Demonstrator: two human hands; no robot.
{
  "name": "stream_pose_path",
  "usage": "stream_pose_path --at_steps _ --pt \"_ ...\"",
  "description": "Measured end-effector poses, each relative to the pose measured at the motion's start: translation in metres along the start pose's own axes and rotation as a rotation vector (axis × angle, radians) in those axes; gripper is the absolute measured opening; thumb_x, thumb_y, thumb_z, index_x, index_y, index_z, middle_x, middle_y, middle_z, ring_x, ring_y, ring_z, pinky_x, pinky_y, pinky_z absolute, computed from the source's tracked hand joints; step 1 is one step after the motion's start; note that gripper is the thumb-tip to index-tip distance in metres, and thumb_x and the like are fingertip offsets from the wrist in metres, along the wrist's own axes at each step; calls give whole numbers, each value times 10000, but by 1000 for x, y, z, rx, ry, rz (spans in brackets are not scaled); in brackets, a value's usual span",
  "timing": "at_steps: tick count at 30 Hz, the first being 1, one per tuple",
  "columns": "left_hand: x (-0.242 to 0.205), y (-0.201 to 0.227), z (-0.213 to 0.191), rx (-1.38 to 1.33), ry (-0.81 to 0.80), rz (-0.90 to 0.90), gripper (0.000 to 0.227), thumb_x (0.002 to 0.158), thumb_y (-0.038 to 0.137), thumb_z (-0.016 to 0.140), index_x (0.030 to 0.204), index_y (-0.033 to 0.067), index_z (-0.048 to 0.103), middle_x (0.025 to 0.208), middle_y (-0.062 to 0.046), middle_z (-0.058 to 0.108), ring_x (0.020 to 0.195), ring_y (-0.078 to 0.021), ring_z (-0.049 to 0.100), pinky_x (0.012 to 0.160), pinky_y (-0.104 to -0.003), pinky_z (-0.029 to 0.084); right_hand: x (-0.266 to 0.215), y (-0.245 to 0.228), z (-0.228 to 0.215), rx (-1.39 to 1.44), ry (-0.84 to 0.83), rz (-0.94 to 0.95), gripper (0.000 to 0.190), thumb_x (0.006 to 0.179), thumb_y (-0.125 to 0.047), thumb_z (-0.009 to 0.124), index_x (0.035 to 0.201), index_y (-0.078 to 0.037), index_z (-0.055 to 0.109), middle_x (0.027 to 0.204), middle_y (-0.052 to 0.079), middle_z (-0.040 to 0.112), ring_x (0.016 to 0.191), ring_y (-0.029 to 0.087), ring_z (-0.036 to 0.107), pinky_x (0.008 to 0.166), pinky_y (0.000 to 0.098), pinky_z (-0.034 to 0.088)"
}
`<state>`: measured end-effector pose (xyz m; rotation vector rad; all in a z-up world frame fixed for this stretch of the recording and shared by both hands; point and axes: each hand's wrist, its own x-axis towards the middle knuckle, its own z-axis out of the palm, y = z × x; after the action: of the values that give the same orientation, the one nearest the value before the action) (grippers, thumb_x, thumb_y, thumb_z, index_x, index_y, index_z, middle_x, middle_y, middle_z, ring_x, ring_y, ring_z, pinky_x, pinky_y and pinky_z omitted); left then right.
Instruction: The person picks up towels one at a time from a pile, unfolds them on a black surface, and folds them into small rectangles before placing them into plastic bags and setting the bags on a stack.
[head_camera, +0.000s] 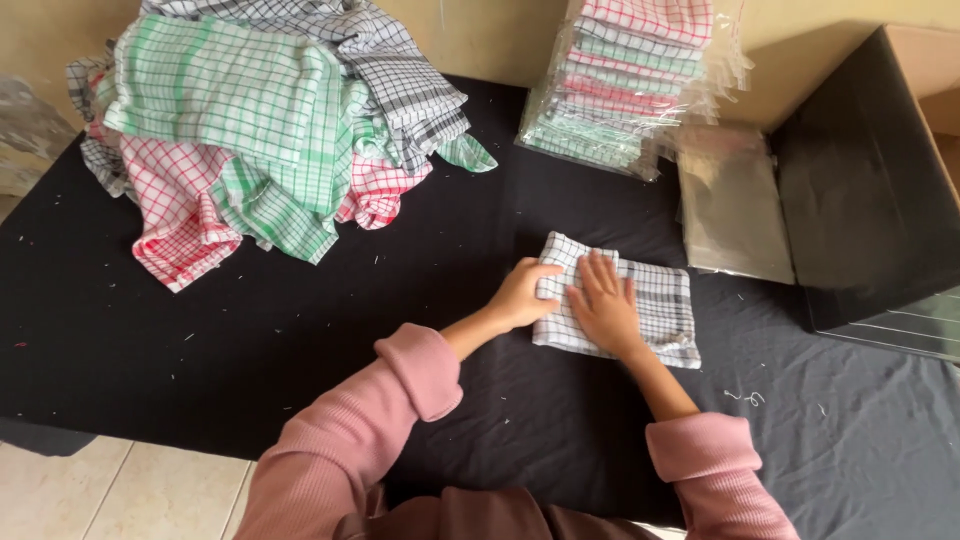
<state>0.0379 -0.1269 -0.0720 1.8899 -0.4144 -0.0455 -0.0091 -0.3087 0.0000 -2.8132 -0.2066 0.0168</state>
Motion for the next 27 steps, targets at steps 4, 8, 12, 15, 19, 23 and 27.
stream_pose_path --at_steps 4,8,12,15,19,23,27 --pt "-20 13 -25 -46 -33 -41 645 715 140 806 1346 167 679 1340 -212 545 1271 -405 559 991 -443 539 -2 37 -10 -199 -56 153 643 1059 -612 292 1628 -313 295 1728 51 180 1585 306 161 1259 568 129" --pt "-35 22 -31 -73 -61 -96 632 746 153 824 1357 144 663 1377 -216 534 1303 -388 545 1005 -425 544 -11 68 -14 -190 -25 194 628 1053 -634 306 1621 -366 304 1725 18 202 1586 275 167 1257 557 137" --pt "-39 18 -35 32 8 -53 638 723 191 845 1326 94 662 1322 -206 543 1264 -378 564 1005 -421 549 -4 93 -7 -145 -3 258 643 1044 -622 373 1611 -320 353 1722 20 203 1575 357 145 1213 652 175" --pt "-39 19 -55 144 79 5 673 689 221 864 1312 72 659 1295 -212 543 1239 -400 576 1017 -451 537 -1 85 -7 -45 141 187 543 1053 -458 491 1540 -220 495 1624 103 344 1513 460 251 1163 666 262" --pt "-50 51 -92 253 73 -172 740 701 241 868 1377 107 598 1395 -207 472 1253 -410 586 989 -488 563 -1 -4 -44 420 447 -179 355 1054 -132 575 1393 -55 646 1360 208 595 1319 463 532 1086 556 433" --pt "-58 84 -97 309 76 -251 726 731 221 846 1395 100 578 1400 -209 459 1216 -442 612 945 -503 584 9 -79 -23 980 305 -91 476 1137 -307 373 1441 1 570 1412 292 560 1390 454 462 1167 556 350" --pt "-50 89 -93 329 53 -210 719 743 203 797 1409 97 548 1434 -219 420 1140 -521 634 923 -556 596 21 -103 16 1006 226 84 596 1138 -421 278 1530 -4 445 1586 280 357 1506 446 276 1256 534 200"
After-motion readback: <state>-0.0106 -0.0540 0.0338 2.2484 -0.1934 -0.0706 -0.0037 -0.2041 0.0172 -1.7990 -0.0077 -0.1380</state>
